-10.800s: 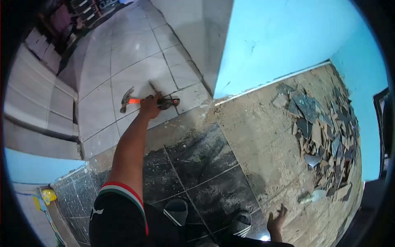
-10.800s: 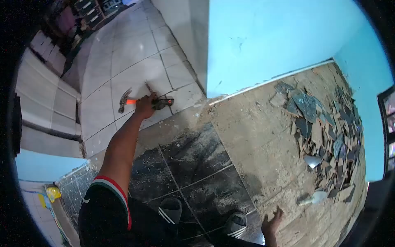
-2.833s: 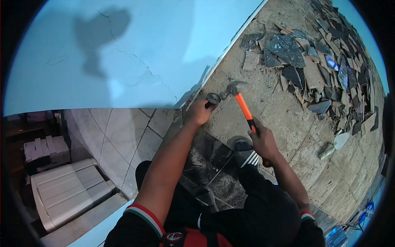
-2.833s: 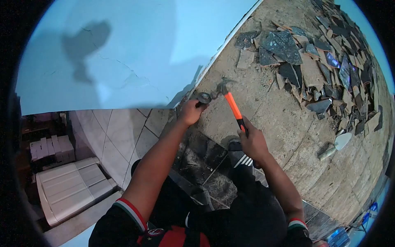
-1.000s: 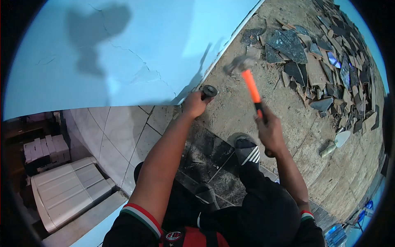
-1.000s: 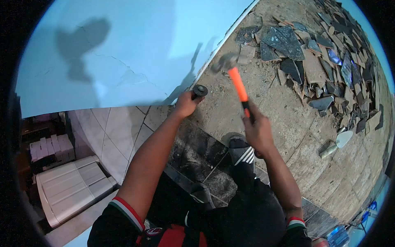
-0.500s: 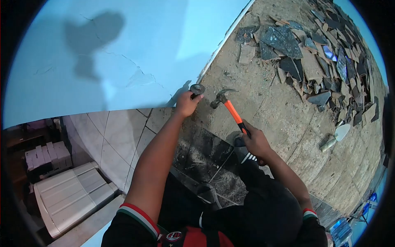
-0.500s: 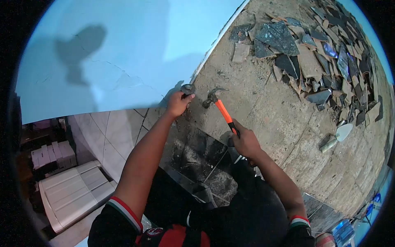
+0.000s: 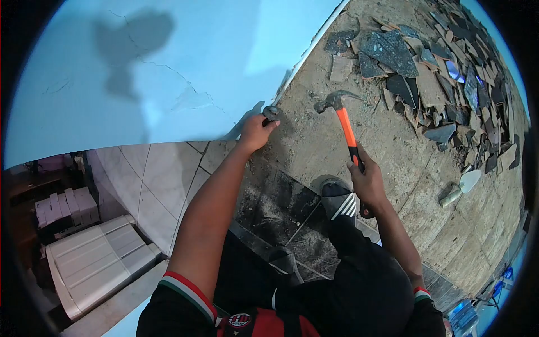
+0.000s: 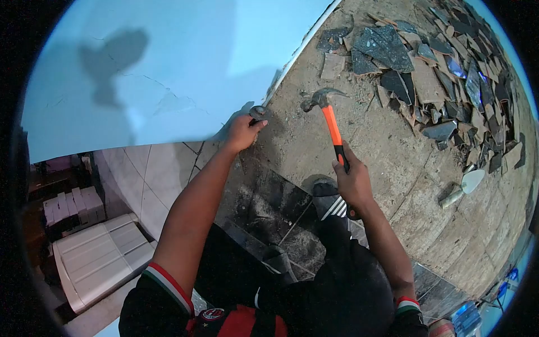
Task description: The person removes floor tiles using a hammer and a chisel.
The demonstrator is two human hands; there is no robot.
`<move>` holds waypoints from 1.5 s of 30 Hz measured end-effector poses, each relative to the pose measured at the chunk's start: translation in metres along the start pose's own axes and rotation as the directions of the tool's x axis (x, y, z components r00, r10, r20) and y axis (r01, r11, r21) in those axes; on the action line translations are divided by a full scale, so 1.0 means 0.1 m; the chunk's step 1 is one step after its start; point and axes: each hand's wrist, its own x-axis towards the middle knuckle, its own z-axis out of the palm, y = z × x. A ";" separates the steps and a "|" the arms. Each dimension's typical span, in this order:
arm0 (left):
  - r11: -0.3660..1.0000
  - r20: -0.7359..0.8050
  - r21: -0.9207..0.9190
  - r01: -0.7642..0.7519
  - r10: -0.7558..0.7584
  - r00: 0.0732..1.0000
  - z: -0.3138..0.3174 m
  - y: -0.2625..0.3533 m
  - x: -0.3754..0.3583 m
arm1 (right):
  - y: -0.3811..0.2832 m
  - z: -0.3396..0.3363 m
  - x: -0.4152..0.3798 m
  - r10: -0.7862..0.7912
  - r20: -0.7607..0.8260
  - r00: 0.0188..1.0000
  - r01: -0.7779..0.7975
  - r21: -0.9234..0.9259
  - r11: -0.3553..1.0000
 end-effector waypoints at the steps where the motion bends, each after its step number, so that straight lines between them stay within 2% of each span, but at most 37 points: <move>1: 1.000 0.012 0.000 -0.008 0.008 1.000 0.00 0.01 0.00 | -0.03 -0.01 -0.01 0.012 -0.001 1.000 -0.012 -0.005 1.000; 5: 0.998 -0.048 -0.017 -0.060 0.059 0.997 0.13 0.01 -0.01 | -0.04 -0.02 -0.02 -0.058 -0.080 0.995 0.069 0.147 0.987; 7: 0.995 -0.106 -0.064 -0.071 0.064 0.992 0.20 0.05 -0.06 | -0.23 -0.10 -0.08 -0.053 -0.144 0.988 0.083 0.208 0.975; 8: 0.996 -0.088 -0.061 -0.058 0.052 0.995 0.24 0.06 -0.09 | -0.31 -0.13 -0.08 -0.072 -0.182 0.981 0.119 0.265 0.957; 11: 0.998 -0.054 -0.054 -0.028 0.025 0.998 0.26 0.02 -0.16 | -0.46 -0.25 -0.04 -0.156 -0.291 0.944 0.245 0.303 0.921; 13: 0.997 -0.057 -0.067 -0.025 0.021 0.998 0.24 0.03 -0.18 | -0.54 -0.27 -0.08 -0.155 -0.308 0.939 0.256 0.322 0.911; 15: 0.985 -0.140 -0.156 -0.067 0.045 0.989 0.25 -0.06 -0.17 | -0.54 -0.29 -0.08 -0.155 -0.311 0.938 0.264 0.348 0.899; 16: 0.977 -0.178 -0.197 -0.086 0.051 0.983 0.25 -0.12 -0.19 | -0.53 -0.28 -0.10 -0.149 -0.297 0.943 0.249 0.337 0.908; 19: 0.980 -0.120 -0.186 -0.068 0.046 0.992 0.10 -0.12 -0.16 | -0.48 -0.25 -0.11 -0.126 -0.263 0.957 0.208 0.310 0.928; 22: 0.998 -0.049 -0.038 -0.043 0.041 0.998 0.04 -0.01 -0.10 | -0.47 -0.16 -0.10 -0.087 -0.245 0.966 0.165 0.319 0.933; 25: 0.995 -0.070 -0.012 -0.099 0.098 0.993 0.18 0.04 -0.02 | -0.35 -0.02 0.01 -0.155 -0.228 0.961 0.217 0.281 0.935; 26: 0.997 -0.051 0.005 -0.073 0.073 0.996 0.23 0.05 0.00 | -0.25 0.07 0.07 -0.206 -0.247 0.947 0.253 0.173 0.952; 29: 0.997 -0.009 0.079 -0.021 0.022 1.000 0.33 0.12 0.03 | -0.22 0.20 0.13 -0.194 -0.001 0.981 0.193 -0.118 0.974; 31: 0.986 0.002 0.163 -0.018 0.017 1.000 0.33 0.18 0.02 | -0.20 0.27 0.13 -0.171 0.069 0.983 0.177 -0.089 0.980; 32: 0.990 -0.021 0.139 -0.033 0.036 0.999 0.35 0.15 0.04 | -0.18 0.29 0.13 -0.160 0.104 0.982 0.168 -0.073 0.983; 34: 0.995 -0.071 0.085 -0.056 0.063 0.995 0.38 0.09 0.07 | -0.17 0.19 0.14 -0.235 0.029 0.971 0.237 -0.058 0.970; 35: 0.996 -0.031 0.088 -0.019 0.022 0.999 0.39 0.05 0.09 | -0.17 0.13 0.14 -0.269 -0.008 0.963 0.269 -0.051 0.962; 38: 0.993 0.038 0.100 0.066 -0.070 0.997 0.26 0.21 0.12 | -0.34 -0.09 0.14 -0.119 -0.131 0.984 0.143 0.183 0.973; 41: 0.991 0.029 0.113 0.068 -0.072 0.997 0.27 0.20 0.15 | -0.50 -0.07 0.19 -0.071 -0.332 0.940 0.154 0.231 0.961; 42: 0.991 0.027 0.126 0.046 -0.049 0.998 0.29 0.18 0.17 | -0.42 -0.03 0.24 -0.098 -0.366 0.926 0.173 0.177 0.969; 45: 0.976 -0.017 0.217 -0.004 0.008 1.000 0.42 0.03 0.23 | -0.05 0.14 0.38 -0.176 -0.048 0.983 0.170 -0.117 0.979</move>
